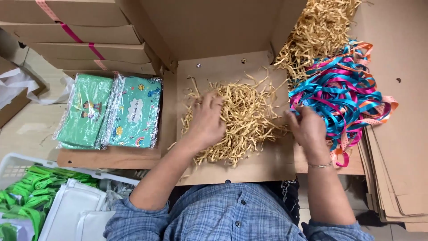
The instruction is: The person prepares a gift box by folding a flat cardboard sheet into a box shape and then filling it with decorative shredded paper.
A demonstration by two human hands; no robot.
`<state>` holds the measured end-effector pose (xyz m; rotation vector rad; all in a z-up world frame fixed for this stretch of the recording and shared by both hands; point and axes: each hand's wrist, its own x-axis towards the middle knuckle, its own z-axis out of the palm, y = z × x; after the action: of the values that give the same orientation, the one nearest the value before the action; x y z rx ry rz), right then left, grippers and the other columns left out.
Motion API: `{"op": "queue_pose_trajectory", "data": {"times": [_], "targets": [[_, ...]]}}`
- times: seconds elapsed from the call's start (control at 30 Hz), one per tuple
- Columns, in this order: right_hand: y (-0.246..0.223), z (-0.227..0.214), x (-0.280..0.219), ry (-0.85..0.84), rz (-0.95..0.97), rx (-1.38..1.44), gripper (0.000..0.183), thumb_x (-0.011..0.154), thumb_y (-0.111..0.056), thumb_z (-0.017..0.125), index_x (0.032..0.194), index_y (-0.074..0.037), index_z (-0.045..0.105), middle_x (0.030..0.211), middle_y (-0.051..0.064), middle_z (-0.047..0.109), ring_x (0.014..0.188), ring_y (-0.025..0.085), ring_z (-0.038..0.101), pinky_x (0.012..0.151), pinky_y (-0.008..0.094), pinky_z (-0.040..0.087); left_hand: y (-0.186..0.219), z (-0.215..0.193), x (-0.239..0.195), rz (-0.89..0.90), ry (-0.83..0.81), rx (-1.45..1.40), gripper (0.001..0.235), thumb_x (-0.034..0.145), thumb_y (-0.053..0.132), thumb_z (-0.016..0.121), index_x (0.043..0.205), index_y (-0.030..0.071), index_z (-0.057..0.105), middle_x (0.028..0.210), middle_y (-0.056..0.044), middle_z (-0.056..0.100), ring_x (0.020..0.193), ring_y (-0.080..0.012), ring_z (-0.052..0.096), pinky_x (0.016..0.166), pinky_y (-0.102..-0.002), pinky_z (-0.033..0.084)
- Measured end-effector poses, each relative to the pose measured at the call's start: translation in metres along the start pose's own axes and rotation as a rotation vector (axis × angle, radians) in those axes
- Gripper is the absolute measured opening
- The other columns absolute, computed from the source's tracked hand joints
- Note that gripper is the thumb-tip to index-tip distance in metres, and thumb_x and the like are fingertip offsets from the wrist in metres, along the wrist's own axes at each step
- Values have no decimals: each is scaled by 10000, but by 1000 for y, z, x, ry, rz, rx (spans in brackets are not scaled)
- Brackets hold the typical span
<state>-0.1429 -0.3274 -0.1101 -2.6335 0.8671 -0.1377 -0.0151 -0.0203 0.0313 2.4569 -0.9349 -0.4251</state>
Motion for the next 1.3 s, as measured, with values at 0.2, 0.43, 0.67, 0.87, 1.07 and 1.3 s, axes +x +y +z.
{"op": "queue_pose_trajectory", "data": {"times": [0.2, 0.43, 0.67, 0.87, 1.07, 1.3], "targets": [[10, 42, 6, 105, -99, 2, 364, 868, -374, 757, 1188, -202, 730, 956, 131, 762, 970, 403, 722, 833, 529, 575, 2, 25, 30, 184, 37, -242, 704, 763, 6, 615, 1444, -59, 449, 1496, -326, 375, 1440, -509, 345, 1194, -708, 202], [-60, 12, -35, 295, -254, 75, 287, 891, -359, 761, 1143, -231, 712, 857, 35, 703, 851, 276, 726, 697, 425, 589, -10, 84, 123, 389, 394, -364, 379, 935, 384, 647, 1124, 58, 683, 1151, -153, 647, 1191, -352, 632, 1067, -472, 450], [-71, 11, -28, 112, -339, 108, 298, 930, -376, 686, 1156, -189, 737, 967, 40, 695, 875, 343, 726, 674, 471, 596, 23, 108, 141, 34, 20, -372, 592, 751, 328, 773, 1190, -4, 556, 1097, -257, 660, 1099, -481, 671, 932, -566, 536], [-57, -13, 34, 70, -320, 122, 394, 845, -262, 743, 1231, -226, 676, 1096, 104, 601, 898, 425, 700, 722, 574, 580, 13, 130, 158, -11, 38, -354, 376, 778, 152, 712, 1107, 53, 560, 1018, -244, 702, 1068, -453, 689, 920, -540, 553], [-83, -13, 110, 113, -316, 46, 718, 856, -154, 801, 1500, -137, 486, 1366, 251, 407, 1013, 569, 652, 774, 669, 579, 12, 125, 160, -47, -19, -465, 575, 813, 135, 674, 1354, 78, 486, 1123, -259, 681, 1157, -452, 651, 963, -535, 540], [33, 66, 232, 418, -269, 178, 218, 839, -81, 733, 1029, 2, 802, 895, 275, 716, 969, 505, 675, 856, 554, 503, 33, 80, 137, -95, -81, -594, 959, 835, 75, 692, 1604, 53, 118, 1345, -365, 554, 1313, -501, 535, 1109, -561, 478]]}}
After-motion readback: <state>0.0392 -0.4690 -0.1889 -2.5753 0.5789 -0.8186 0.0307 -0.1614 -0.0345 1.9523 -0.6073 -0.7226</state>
